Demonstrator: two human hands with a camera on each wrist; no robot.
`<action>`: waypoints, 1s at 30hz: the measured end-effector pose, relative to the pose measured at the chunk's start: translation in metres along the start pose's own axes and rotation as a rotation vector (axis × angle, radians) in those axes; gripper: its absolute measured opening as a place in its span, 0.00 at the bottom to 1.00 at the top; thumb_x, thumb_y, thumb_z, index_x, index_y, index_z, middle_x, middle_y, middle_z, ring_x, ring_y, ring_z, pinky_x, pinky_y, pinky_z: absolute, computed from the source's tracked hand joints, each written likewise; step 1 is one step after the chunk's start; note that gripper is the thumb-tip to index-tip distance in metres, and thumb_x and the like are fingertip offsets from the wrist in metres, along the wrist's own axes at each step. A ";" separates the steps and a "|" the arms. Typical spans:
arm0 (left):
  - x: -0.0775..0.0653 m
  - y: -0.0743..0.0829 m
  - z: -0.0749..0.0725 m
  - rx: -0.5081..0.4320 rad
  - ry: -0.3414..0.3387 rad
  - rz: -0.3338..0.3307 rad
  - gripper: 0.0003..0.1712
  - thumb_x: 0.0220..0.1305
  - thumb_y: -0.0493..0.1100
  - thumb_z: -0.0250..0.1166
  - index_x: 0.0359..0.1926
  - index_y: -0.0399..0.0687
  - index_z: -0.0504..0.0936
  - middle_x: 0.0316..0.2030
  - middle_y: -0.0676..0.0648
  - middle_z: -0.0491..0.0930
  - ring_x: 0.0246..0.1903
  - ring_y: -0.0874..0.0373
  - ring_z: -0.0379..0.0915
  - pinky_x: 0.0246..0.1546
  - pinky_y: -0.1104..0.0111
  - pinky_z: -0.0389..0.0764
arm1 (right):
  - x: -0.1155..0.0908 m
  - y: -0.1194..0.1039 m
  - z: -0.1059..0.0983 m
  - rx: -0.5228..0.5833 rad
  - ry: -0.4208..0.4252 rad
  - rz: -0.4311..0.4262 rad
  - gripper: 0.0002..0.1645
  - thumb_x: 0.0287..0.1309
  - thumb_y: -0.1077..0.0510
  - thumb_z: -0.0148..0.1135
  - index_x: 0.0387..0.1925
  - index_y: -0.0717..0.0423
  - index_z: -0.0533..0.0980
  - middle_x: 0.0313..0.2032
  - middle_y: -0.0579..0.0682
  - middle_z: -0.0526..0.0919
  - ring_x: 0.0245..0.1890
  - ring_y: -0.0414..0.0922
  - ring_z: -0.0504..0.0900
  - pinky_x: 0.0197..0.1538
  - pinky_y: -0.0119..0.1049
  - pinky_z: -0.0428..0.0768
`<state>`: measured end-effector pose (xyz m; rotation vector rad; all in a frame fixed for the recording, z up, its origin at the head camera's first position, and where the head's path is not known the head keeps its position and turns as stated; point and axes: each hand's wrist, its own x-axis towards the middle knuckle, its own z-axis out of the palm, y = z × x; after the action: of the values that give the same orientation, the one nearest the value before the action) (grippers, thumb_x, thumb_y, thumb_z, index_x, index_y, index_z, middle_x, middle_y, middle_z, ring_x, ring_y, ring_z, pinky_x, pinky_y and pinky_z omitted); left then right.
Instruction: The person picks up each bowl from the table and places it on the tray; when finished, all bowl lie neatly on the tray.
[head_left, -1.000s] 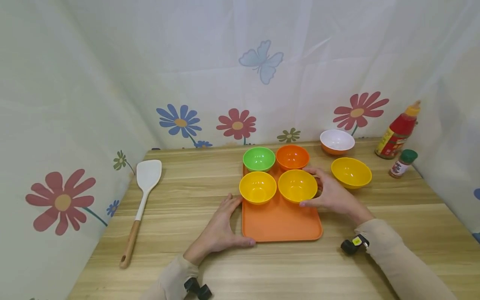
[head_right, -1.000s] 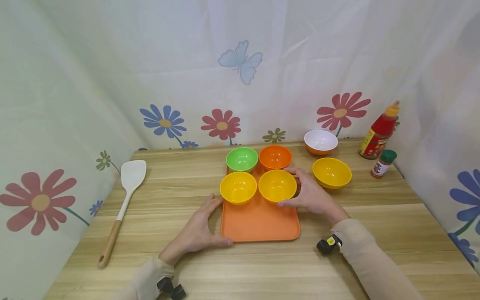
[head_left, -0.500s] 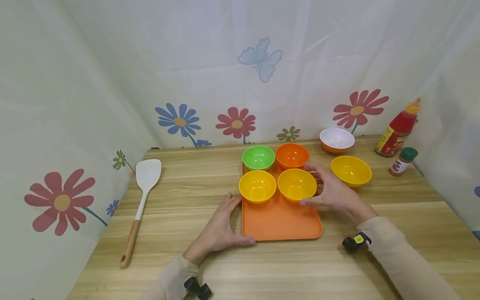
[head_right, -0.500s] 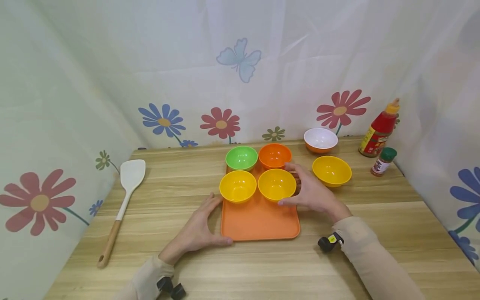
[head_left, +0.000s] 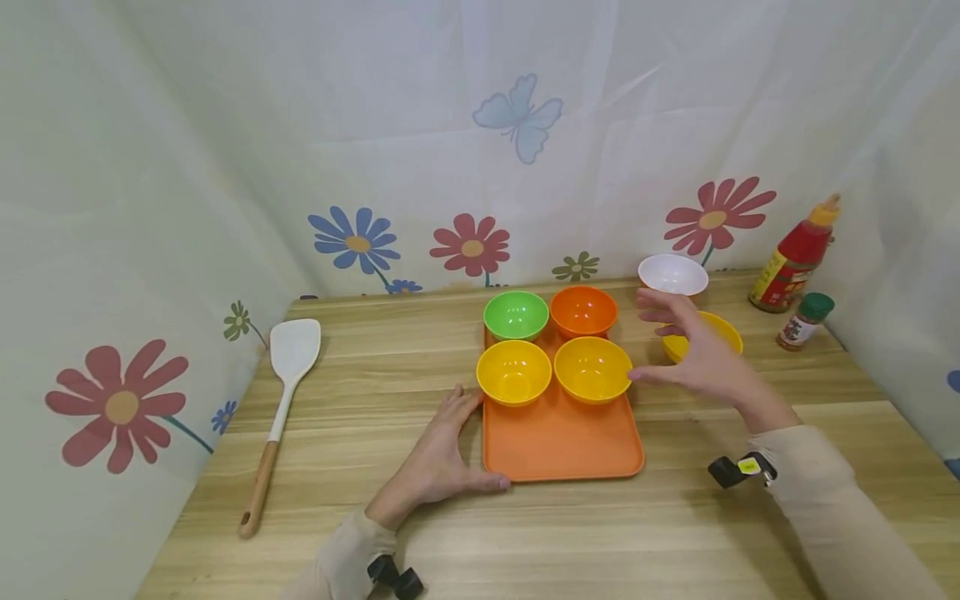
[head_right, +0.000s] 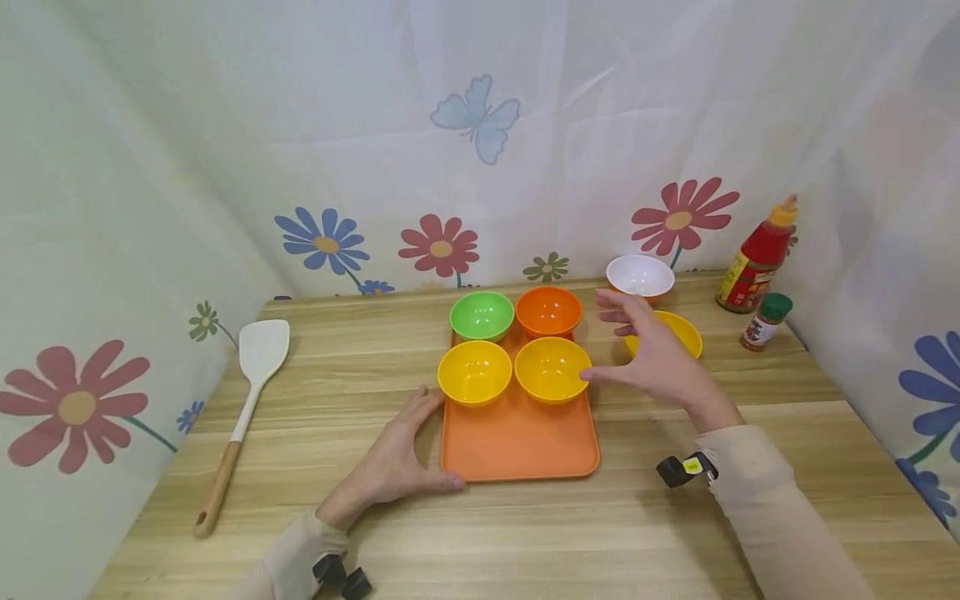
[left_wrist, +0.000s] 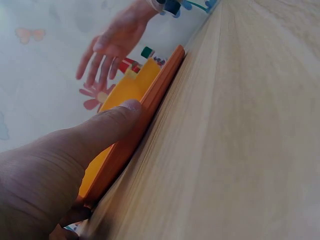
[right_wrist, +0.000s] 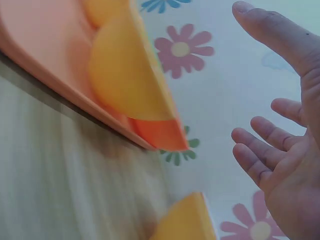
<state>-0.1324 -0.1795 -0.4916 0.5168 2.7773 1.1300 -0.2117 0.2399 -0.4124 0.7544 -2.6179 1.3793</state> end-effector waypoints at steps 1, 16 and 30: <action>0.000 0.000 0.000 0.002 0.001 0.001 0.79 0.39 0.76 0.89 0.89 0.61 0.60 0.88 0.53 0.57 0.90 0.45 0.37 0.85 0.34 0.48 | -0.001 0.000 -0.004 0.002 0.013 -0.006 0.66 0.55 0.58 0.89 0.87 0.44 0.59 0.78 0.57 0.70 0.73 0.58 0.73 0.69 0.24 0.73; 0.002 -0.002 -0.001 0.017 0.006 0.030 0.79 0.39 0.75 0.90 0.89 0.60 0.61 0.87 0.53 0.58 0.90 0.43 0.38 0.85 0.35 0.49 | -0.017 0.006 -0.054 -0.064 0.175 0.147 0.68 0.59 0.58 0.86 0.90 0.36 0.54 0.83 0.58 0.66 0.75 0.64 0.68 0.59 0.13 0.67; 0.002 -0.006 0.002 0.021 0.006 0.018 0.80 0.38 0.78 0.88 0.89 0.61 0.61 0.88 0.54 0.57 0.90 0.46 0.37 0.85 0.35 0.50 | -0.029 0.053 -0.083 -0.017 0.070 0.355 0.72 0.67 0.51 0.81 0.92 0.48 0.39 0.87 0.68 0.51 0.80 0.75 0.57 0.80 0.73 0.64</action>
<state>-0.1357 -0.1813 -0.4968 0.5431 2.7977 1.1094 -0.2231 0.3419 -0.4126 0.2374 -2.7986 1.4273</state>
